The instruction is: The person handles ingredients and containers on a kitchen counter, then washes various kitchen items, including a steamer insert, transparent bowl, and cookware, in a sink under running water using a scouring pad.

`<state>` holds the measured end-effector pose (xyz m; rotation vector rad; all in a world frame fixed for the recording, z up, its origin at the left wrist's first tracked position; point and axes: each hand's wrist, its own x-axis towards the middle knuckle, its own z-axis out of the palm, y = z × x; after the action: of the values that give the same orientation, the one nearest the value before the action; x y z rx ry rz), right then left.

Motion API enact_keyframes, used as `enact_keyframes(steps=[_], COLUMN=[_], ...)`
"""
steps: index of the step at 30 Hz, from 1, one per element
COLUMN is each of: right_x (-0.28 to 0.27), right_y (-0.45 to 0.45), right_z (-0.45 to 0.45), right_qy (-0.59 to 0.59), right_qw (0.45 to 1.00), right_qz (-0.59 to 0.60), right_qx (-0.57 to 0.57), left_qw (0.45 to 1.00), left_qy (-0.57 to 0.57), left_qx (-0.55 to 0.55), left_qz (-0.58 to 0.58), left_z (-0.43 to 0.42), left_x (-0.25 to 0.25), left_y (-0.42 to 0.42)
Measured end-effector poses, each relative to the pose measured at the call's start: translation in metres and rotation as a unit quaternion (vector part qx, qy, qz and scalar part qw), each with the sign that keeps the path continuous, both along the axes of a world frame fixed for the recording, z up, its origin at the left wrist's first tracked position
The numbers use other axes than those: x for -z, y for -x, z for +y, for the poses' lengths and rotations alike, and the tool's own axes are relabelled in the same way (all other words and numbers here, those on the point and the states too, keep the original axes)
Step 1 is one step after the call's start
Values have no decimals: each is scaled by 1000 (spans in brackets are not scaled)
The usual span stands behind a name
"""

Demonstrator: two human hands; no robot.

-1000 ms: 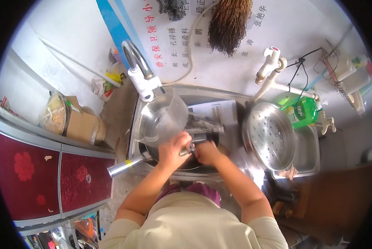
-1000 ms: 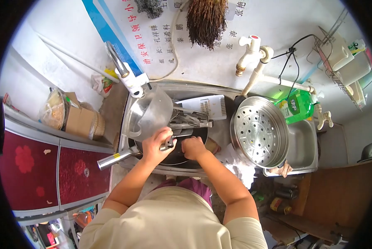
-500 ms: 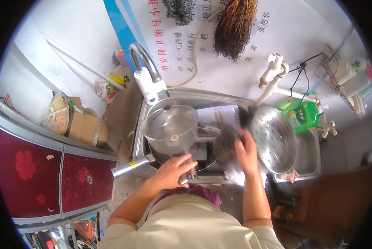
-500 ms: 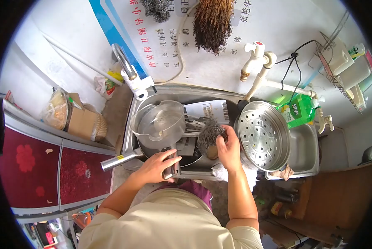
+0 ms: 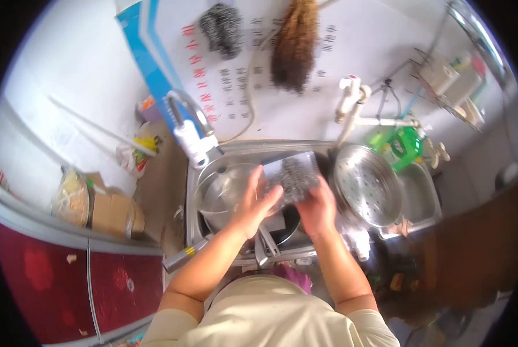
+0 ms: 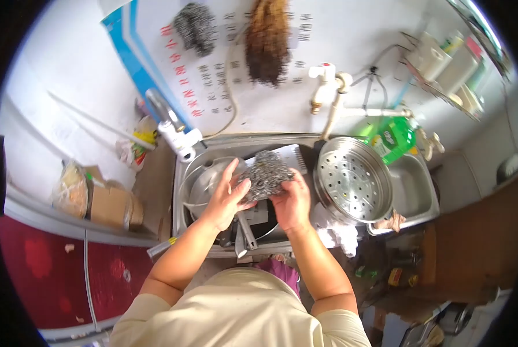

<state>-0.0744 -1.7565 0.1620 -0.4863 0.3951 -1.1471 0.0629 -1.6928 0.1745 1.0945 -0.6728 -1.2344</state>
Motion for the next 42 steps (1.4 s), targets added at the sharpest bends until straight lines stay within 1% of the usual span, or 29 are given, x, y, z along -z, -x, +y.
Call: enact_keyframes(steps=[2,3,4,5,6,8,9,10,12,13,14,15,16,18,19,22,23,26,27,28,29,32,34,36,38,40,41,42], right_x=[0,6,15,23,12,-2,-7,-4,-3,-10,-17,-29,-44,-73,-88,-97,-91,-106,-111,-115,-114,-114,-111,-89,-33,-35,-32,-42], right_y=[0,2,6,13,25,46,60,78,114,136,162,189,217,276,300,354,365,351,344,336,327,305,298,294,301,295,297,295], right_z=[8,8,4,-2,-2,-6,-9,-18,-37,-45,-58,-70,-85,-123,-142,-200,-221,-225,-227,-231,-238,-266,-290,-326,-379,-371,-363,-349], right_qy=[-3,32,61,89,133,206,199,220,222,257,300,322,344,399,404,377,379,413,422,431,436,361,334,305,390,421,410,398], right_qw=[998,986,961,936,882,864,892,855,855,799,715,671,624,443,397,421,454,384,400,417,421,509,537,559,451,408,425,440], right_qz=[56,162,268,333,443,422,369,430,414,462,521,534,543,630,666,761,754,760,752,743,732,749,751,750,776,781,778,775], right_qx=[13,22,29,62,87,183,170,189,219,287,357,401,444,497,485,318,286,324,311,298,310,223,191,177,205,216,214,217], left_qw=[992,984,987,988,989,987,985,983,977,971,965,961,948,937,931,925,924,944,945,948,953,957,956,956,954,952,951,950], left_qy=[7,20,32,42,53,53,53,54,59,47,35,20,9,-9,-9,-19,-20,6,-7,22,30,55,60,49,42,35,30,29], left_qx=[66,113,96,104,108,110,116,120,155,176,195,200,215,248,248,264,256,182,168,157,144,116,103,92,92,94,97,102], left_qz=[110,137,125,107,89,101,113,124,137,154,171,191,236,247,266,274,284,275,279,275,266,261,267,274,283,291,293,293], left_z=[-23,-32,-42,-50,-58,-72,-78,-84,-100,-107,-115,-127,-139,-160,-175,-205,-212,-229,-234,-243,-251,-267,-275,-281,-292,-294,-294,-295], left_x=[-2,-3,-3,1,2,-2,-5,-7,-8,-11,-16,-15,-17,-22,-16,-10,-8,-11,-16,-14,-13,-19,-23,-25,-19,-19,-20,-22], left_y=[10,15,23,31,39,60,73,87,122,141,161,182,203,246,270,329,345,364,362,359,354,343,339,337,334,333,332,333])
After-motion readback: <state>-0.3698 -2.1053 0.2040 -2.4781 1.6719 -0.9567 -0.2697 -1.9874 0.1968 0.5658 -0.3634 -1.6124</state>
